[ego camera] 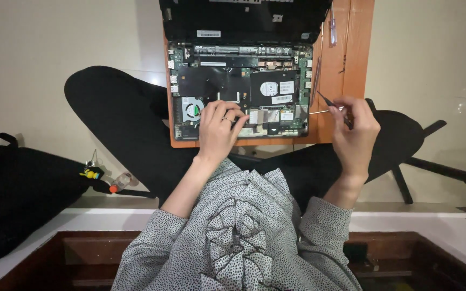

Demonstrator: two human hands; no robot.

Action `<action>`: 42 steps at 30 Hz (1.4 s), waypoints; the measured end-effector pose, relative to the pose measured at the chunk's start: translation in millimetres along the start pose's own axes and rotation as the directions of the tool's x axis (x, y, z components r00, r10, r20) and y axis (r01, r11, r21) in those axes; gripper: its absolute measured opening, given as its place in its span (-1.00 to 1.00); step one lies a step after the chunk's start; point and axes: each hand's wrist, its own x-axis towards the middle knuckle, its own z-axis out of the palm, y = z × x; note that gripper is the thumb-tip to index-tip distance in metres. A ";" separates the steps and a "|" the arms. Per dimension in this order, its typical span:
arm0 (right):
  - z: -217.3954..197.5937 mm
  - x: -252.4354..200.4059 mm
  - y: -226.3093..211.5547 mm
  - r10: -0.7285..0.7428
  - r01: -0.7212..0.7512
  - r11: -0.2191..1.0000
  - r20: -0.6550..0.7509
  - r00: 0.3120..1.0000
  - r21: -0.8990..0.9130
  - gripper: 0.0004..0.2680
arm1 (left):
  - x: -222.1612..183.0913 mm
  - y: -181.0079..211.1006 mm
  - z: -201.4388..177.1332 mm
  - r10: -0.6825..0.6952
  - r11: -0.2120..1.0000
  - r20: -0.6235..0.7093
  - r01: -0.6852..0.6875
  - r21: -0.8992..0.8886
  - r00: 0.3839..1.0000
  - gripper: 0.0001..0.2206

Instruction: Disassembling or reassembling a laptop using a screwdriver to manage internal screws and components.

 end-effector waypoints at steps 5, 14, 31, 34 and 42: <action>-3.1 -8.8 19.0 0.056 -0.057 0.998 -0.081 0.995 -0.013 -0.91 | 0.5 2.9 3.2 -0.004 0.998 -0.011 0.004 0.055 1.000 -0.84; -4.9 -18.1 31.1 0.135 -0.137 0.991 -0.168 0.976 0.000 -0.94 | 2.9 10.2 4.2 0.013 0.975 -0.028 -0.007 0.224 1.000 -0.80; -2.0 -24.2 33.9 0.140 -0.130 0.990 -0.204 0.969 0.061 -0.95 | 1.5 11.3 4.1 -0.001 0.992 -0.061 0.008 0.128 0.998 -0.83; -1.6 -23.4 31.6 0.139 -0.125 0.989 -0.214 0.967 0.079 -0.95 | 3.2 11.8 3.6 -0.163 0.983 -0.066 0.157 -0.091 0.984 -0.84; 38.4 -38.5 3.4 0.252 -0.177 0.860 -0.097 0.963 0.479 -0.94 | 20.6 29.7 -25.3 -0.422 0.794 -0.071 0.331 -0.509 0.904 -0.87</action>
